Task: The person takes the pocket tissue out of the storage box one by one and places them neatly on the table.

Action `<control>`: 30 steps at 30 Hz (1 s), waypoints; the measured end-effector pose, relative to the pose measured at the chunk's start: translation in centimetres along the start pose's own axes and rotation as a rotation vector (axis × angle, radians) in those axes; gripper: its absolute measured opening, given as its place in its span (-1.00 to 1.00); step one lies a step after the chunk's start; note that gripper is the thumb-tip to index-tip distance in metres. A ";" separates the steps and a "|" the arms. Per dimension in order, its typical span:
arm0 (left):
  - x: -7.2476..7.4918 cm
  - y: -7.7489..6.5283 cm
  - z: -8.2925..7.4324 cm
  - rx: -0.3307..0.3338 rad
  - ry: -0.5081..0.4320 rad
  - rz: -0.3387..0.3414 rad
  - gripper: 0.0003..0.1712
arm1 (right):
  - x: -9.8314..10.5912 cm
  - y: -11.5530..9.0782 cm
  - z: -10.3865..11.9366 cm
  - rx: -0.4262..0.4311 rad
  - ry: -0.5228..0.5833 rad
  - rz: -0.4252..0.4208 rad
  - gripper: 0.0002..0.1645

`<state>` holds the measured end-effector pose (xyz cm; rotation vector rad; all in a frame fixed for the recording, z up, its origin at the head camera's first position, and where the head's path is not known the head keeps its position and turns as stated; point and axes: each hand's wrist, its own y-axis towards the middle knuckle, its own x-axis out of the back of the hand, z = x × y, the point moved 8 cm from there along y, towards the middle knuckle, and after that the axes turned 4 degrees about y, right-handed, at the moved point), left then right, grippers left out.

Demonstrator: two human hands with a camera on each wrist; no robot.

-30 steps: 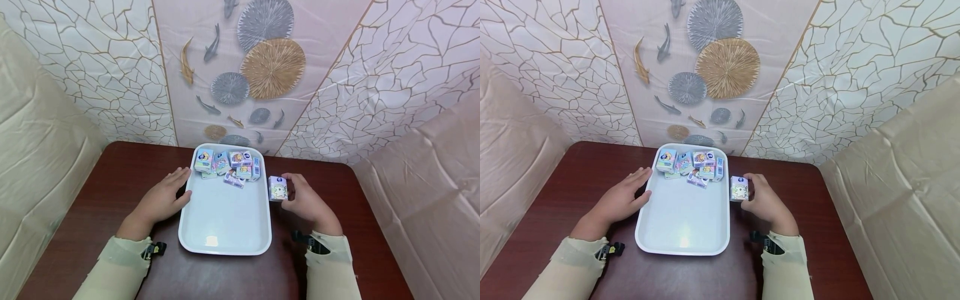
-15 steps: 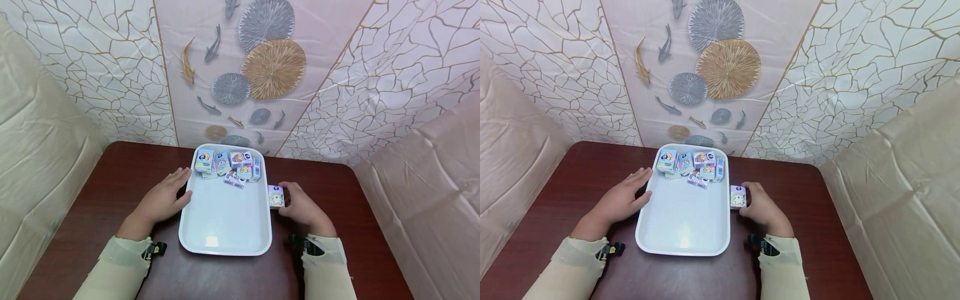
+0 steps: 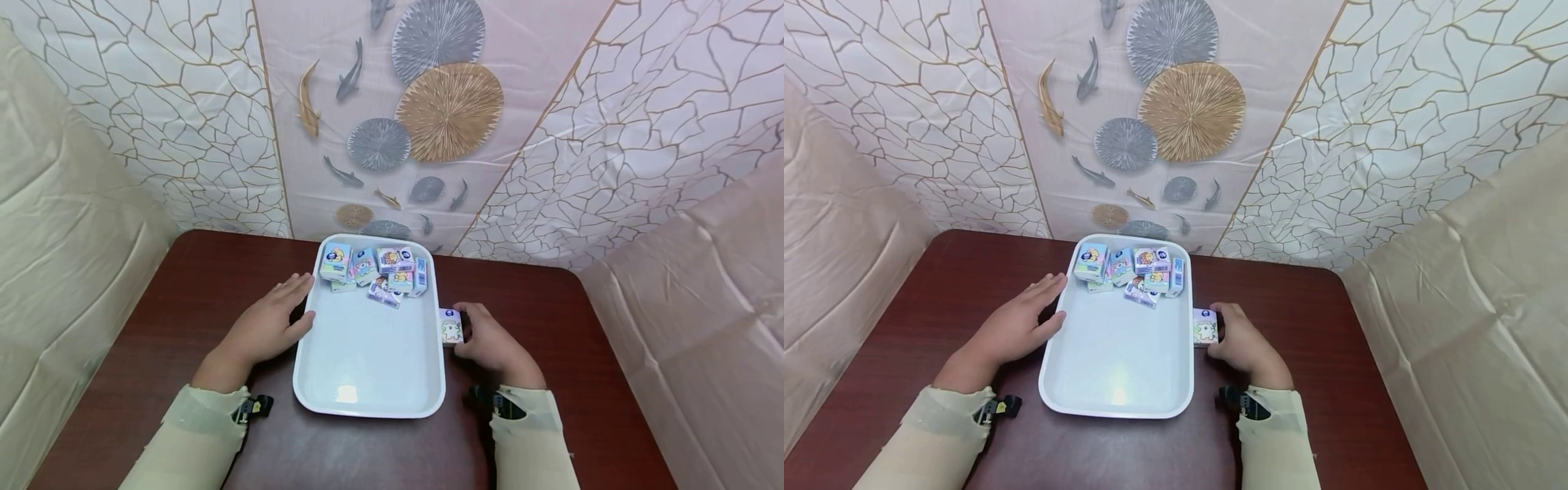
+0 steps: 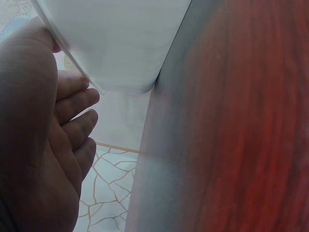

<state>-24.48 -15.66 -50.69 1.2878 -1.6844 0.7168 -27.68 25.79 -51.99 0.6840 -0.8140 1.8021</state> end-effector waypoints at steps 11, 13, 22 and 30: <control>0.1 0.0 -0.1 0.000 -0.001 -0.004 -0.11 | -0.2 -0.2 -0.2 -0.024 -0.003 0.014 0.08; 0.1 0.0 -0.1 -0.001 0.001 -0.006 -0.11 | -0.2 -0.3 -0.2 -0.034 0.000 0.019 0.16; 0.0 0.0 0.0 0.003 -0.006 -0.005 -0.10 | 0.6 -1.0 0.1 -0.012 0.006 -0.015 0.21; 0.0 0.0 0.0 0.013 -0.016 0.001 -0.10 | 3.2 -2.1 2.4 0.075 0.024 -0.174 -0.07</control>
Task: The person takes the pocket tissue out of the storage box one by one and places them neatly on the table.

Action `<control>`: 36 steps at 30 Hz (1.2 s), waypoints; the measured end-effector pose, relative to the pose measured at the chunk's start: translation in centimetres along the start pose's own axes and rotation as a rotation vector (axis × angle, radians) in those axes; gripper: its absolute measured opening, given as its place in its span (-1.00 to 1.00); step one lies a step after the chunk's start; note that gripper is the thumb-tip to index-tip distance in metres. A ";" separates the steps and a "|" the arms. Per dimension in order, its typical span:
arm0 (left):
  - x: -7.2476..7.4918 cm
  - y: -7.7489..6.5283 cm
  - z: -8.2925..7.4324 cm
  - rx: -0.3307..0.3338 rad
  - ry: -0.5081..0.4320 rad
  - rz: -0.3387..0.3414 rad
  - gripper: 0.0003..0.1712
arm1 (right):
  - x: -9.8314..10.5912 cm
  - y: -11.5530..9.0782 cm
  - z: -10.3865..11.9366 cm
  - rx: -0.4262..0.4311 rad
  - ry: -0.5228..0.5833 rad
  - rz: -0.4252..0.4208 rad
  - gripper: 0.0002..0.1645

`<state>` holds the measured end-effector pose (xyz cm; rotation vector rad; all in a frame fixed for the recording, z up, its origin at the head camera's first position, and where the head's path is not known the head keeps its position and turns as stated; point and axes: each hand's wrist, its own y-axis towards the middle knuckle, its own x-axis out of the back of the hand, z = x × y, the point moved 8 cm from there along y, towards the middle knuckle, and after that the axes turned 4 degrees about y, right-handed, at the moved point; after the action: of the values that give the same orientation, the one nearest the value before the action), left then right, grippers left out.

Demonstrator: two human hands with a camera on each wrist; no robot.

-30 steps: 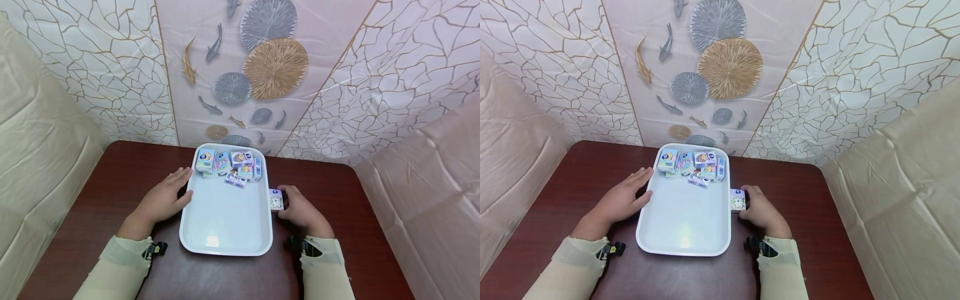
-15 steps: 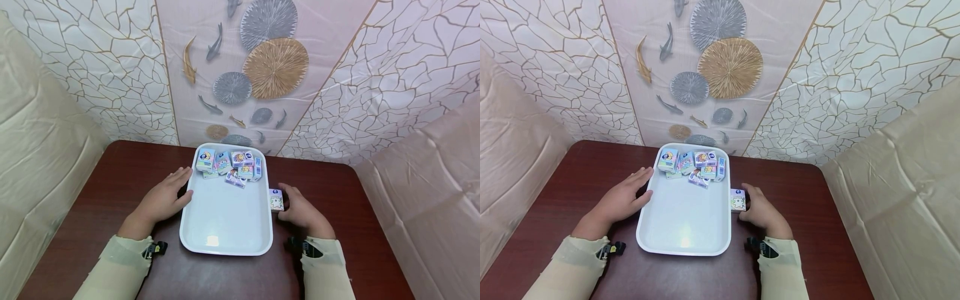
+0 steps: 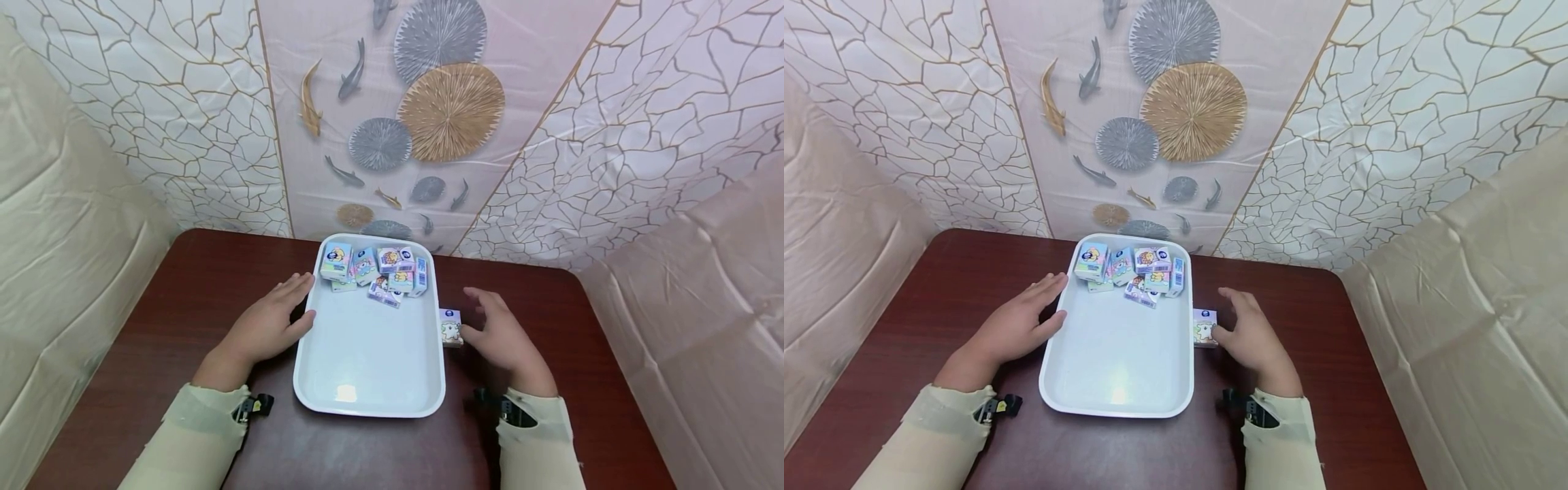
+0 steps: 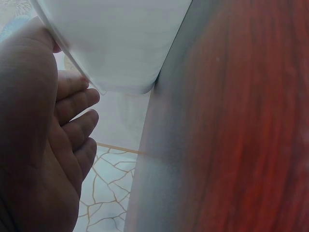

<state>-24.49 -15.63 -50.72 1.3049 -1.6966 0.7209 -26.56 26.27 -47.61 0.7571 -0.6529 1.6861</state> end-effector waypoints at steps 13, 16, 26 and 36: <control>0.0 0.1 0.0 -0.012 0.004 -0.010 -0.11 | 1.9 -0.9 5.4 0.113 0.106 -0.100 -0.28; 0.0 0.1 0.0 -0.010 0.003 -0.008 -0.11 | 1.6 -1.1 6.6 0.133 0.110 -0.105 -0.31; 0.0 0.1 -0.1 -0.012 -0.003 -0.008 -0.11 | -0.2 -0.1 9.3 0.110 0.134 -0.107 -0.35; 0.0 0.1 -0.1 -0.002 -0.006 -0.001 -0.10 | -2.1 2.3 9.8 0.117 0.058 -0.093 -0.30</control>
<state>-24.56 -15.52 -50.71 1.3068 -1.7010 0.7152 -26.91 17.03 -43.03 0.8055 -0.4747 1.6654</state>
